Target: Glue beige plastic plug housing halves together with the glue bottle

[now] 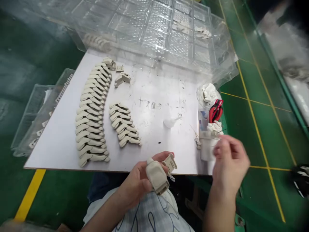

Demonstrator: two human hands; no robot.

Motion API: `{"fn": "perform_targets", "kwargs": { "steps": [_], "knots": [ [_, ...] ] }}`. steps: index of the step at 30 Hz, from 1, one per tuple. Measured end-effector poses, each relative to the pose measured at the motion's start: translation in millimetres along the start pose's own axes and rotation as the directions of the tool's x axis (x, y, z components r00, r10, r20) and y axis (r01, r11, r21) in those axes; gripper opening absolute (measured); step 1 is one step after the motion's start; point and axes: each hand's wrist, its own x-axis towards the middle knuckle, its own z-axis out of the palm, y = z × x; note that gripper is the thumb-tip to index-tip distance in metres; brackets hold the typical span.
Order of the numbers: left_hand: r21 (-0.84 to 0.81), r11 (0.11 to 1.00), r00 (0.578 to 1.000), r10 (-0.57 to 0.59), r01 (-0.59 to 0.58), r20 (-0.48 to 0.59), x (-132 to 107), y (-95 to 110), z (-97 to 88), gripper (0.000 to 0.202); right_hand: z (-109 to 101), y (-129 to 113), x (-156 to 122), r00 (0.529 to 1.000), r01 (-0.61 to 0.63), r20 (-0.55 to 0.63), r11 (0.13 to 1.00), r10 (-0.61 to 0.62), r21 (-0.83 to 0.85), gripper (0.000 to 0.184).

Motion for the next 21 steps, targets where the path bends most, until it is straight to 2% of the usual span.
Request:
{"fn": "perform_targets", "kwargs": {
  "steps": [1, 2, 3, 4, 5, 6, 7, 9, 10, 11, 13, 15, 16, 18, 21],
  "knots": [
    [0.031, 0.999, 1.0, 0.022, -0.023, 0.019, 0, 0, -1.9, 0.043, 6, -4, -15, 0.964, -0.165, 0.226, 0.981, 0.139, 0.102, 0.035],
    [0.052, 0.998, 0.998, 0.043, -0.045, 0.037, 1, 0, -4.1, 0.042, 14, -8, -30, 0.85, -0.347, 0.469, 0.925, 0.241, 0.153, 0.039],
    [0.066, 0.996, 0.997, 0.056, -0.059, 0.05, 1, 0, -6.3, 0.042, 21, -11, -44, 0.704, -0.504, 0.649, 0.847, 0.29, 0.168, 0.04],
    [0.079, 0.995, 0.996, 0.063, -0.067, 0.056, 1, -1, -8.2, 0.042, 28, -14, -56, 0.574, -0.623, 0.76, 0.765, 0.304, 0.165, 0.04],
    [0.089, 0.994, 0.996, 0.066, -0.071, 0.059, 0, -1, -9.4, 0.043, 34, -16, -65, 0.494, -0.704, 0.814, 0.69, 0.306, 0.168, 0.038],
    [0.095, 0.993, 0.996, 0.065, -0.07, 0.055, 0, -1, -9.8, 0.044, 40, -17, -71, 0.46, -0.755, 0.832, 0.629, 0.31, 0.183, 0.035],
    [0.102, 0.992, 0.997, 0.063, -0.068, 0.051, -1, 0, -9.5, 0.046, 43, -17, -74, 0.45, -0.786, 0.834, 0.586, 0.32, 0.199, 0.034],
    [0.112, 0.991, 0.997, 0.071, -0.076, 0.043, -2, 2, -7.0, 0.046, 45, -15, -75, 0.443, -0.808, 0.838, 0.547, 0.319, 0.219, 0.035],
    [0.106, 0.991, 0.996, 0.082, -0.085, 0.031, -2, 3, -5.2, 0.046, 44, -14, -73, 0.456, -0.798, 0.837, 0.556, 0.302, 0.234, 0.036],
    [0.09, 0.991, 0.995, 0.099, -0.098, 0.002, -2, 3, -3.4, 0.046, 42, -14, -72, 0.491, -0.765, 0.826, 0.591, 0.276, 0.257, 0.036],
    [0.037, 0.988, 0.98, 0.153, -0.149, -0.129, 0, 3, -0.4, 0.044, 38, -14, -69, 0.622, -0.607, 0.76, 0.73, 0.19, 0.314, 0.033],
    [-0.012, 0.979, 0.93, 0.188, -0.202, -0.315, 2, 1, 1.5, 0.044, 34, -16, -70, 0.756, -0.339, 0.651, 0.888, 0.061, 0.31, 0.031],
    [-0.028, 0.975, 0.899, 0.191, -0.22, -0.394, 3, 0, 2.1, 0.045, 33, -17, -71, 0.792, -0.203, 0.61, 0.938, -0.011, 0.28, 0.033],
    [-0.052, 0.973, 0.856, 0.173, -0.226, -0.487, 5, -2, 2.8, 0.049, 34, -20, -75, 0.807, -0.004, 0.576, 0.973, -0.132, 0.229, 0.038],
    [-0.073, 0.974, 0.841, 0.146, -0.213, -0.521, 6, -3, 3.5, 0.054, 40, -24, -79, 0.788, 0.122, 0.572, 0.968, -0.228, 0.219, 0.045]
  ]
}}
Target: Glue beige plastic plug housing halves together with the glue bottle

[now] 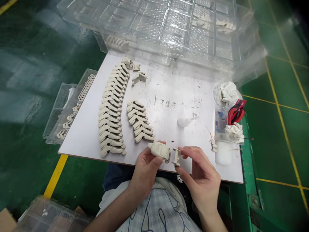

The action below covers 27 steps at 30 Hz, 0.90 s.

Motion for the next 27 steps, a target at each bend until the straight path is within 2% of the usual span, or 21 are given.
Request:
{"fn": "perform_targets", "kwargs": {
  "steps": [4, 9, 13, 17, 19, 20, 23, 25, 27],
  "knots": [
    [-0.01, 1.0, 1.0, -0.001, 0.001, 0.015, 0, 0, 0.0, 0.053, 7, 0, 3, 0.999, 0.03, 0.018, 0.999, -0.03, -0.039, 0.044],
    [-0.013, 0.998, 0.997, 0.054, -0.054, 0.045, 0, 0, 0.9, 0.05, 10, 0, 4, 0.999, 0.038, 0.024, 0.997, -0.037, -0.072, 0.043],
    [0.02, 0.99, 0.986, 0.137, -0.139, 0.098, 1, 1, 2.8, 0.044, 13, 0, 3, 0.998, 0.051, 0.026, 0.996, -0.049, -0.077, 0.041],
    [0.183, 0.937, 0.946, 0.264, -0.298, 0.19, 0, 5, 1.0, 0.035, 17, 0, 4, 1.0, -0.015, -0.017, 0.998, 0.014, -0.063, 0.042],
    [0.304, 0.85, 0.895, 0.361, -0.431, 0.261, -1, 7, -3.1, 0.03, 20, 0, 6, 0.995, -0.074, -0.063, 0.997, 0.073, -0.017, 0.042],
    [0.365, 0.777, 0.854, 0.417, -0.512, 0.31, -1, 8, -5.9, 0.028, 21, 0, 6, 0.991, -0.111, -0.077, 0.994, 0.112, 0.025, 0.041],
    [0.489, 0.467, 0.672, 0.584, -0.737, 0.455, -1, 10, -14.5, 0.03, 24, 0, 8, 0.97, -0.218, -0.069, 0.962, 0.232, 0.162, 0.032],
    [0.506, 0.28, 0.549, 0.649, -0.816, 0.527, 0, 13, -18.2, 0.033, 25, 0, 8, 0.959, -0.261, -0.048, 0.935, 0.28, 0.239, 0.031],
    [0.499, 0.161, 0.469, 0.658, -0.852, 0.589, 1, 16, -19.0, 0.035, 26, -1, 7, 0.95, -0.289, -0.032, 0.911, 0.312, 0.294, 0.031]
  ]
}}
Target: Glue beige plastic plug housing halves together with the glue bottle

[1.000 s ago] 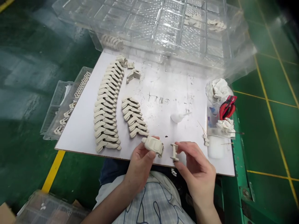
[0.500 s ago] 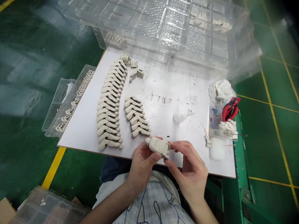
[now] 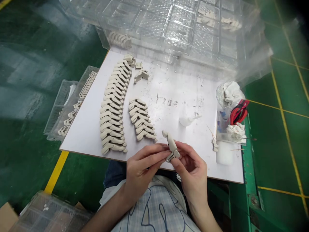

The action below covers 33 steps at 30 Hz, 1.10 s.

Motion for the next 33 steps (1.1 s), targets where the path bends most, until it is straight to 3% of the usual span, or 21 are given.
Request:
{"fn": "perform_targets", "kwargs": {
  "steps": [5, 11, 16, 21, 24, 28, 33],
  "knots": [
    [0.121, 0.988, 0.995, 0.09, -0.094, 0.042, 5, 3, 2.3, 0.028, 1, -1, -3, 0.999, 0.046, -0.02, 0.998, -0.047, -0.047, 0.03],
    [0.208, 0.961, 0.973, 0.206, -0.182, -0.1, 2, 0, 5.9, 0.025, 6, -3, -8, 0.991, 0.126, 0.054, 0.986, -0.12, -0.111, 0.034],
    [0.165, 0.956, 0.963, 0.259, -0.243, -0.08, 0, -3, 1.0, 0.016, 10, -4, -11, 0.996, 0.068, 0.069, 0.997, -0.065, -0.047, 0.032],
    [0.124, 0.971, 0.968, 0.22, -0.205, -0.124, -4, -3, 3.3, 0.024, 19, -2, -15, 0.996, 0.076, -0.044, 0.997, -0.075, 0.032, 0.031],
    [0.104, 0.973, 0.97, 0.218, -0.206, -0.113, 1, -5, 2.8, 0.026, 22, 2, -13, 0.997, -0.011, -0.073, 0.994, 0.019, 0.108, 0.03],
    [0.18, 0.946, 0.959, 0.281, -0.27, -0.036, 12, -8, -4.2, 0.026, 22, 5, -7, 0.992, -0.118, -0.006, 0.966, 0.122, 0.231, 0.03],
    [0.349, 0.901, 0.954, 0.294, -0.257, -0.056, 14, -2, -11.8, 0.025, 20, 6, -7, 0.989, -0.145, 0.065, 0.955, 0.133, 0.259, 0.03]
  ]
}}
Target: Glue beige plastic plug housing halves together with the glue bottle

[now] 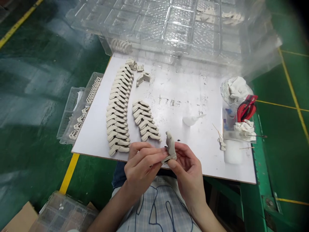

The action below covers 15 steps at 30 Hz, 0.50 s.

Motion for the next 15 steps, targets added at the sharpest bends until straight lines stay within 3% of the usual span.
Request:
{"fn": "perform_targets", "kwargs": {
  "steps": [4, 9, 15],
  "knots": [
    [-0.073, 0.997, 0.999, -0.037, 0.039, 0.027, -3, 3, -1.2, 0.025, -3, -1, -5, 1.0, 0.0, 0.007, 0.998, 0.0, -0.062, 0.029],
    [-0.108, 0.993, 0.998, -0.037, 0.042, 0.051, -3, 6, -1.4, 0.025, 0, -8, -8, 0.994, 0.095, -0.042, 0.98, -0.104, -0.176, 0.027],
    [-0.176, 0.982, 0.995, -0.061, 0.073, 0.077, -8, 7, -2.2, 0.029, 1, -14, -9, 0.989, 0.135, -0.029, 0.973, -0.143, -0.186, 0.024]
  ]
}}
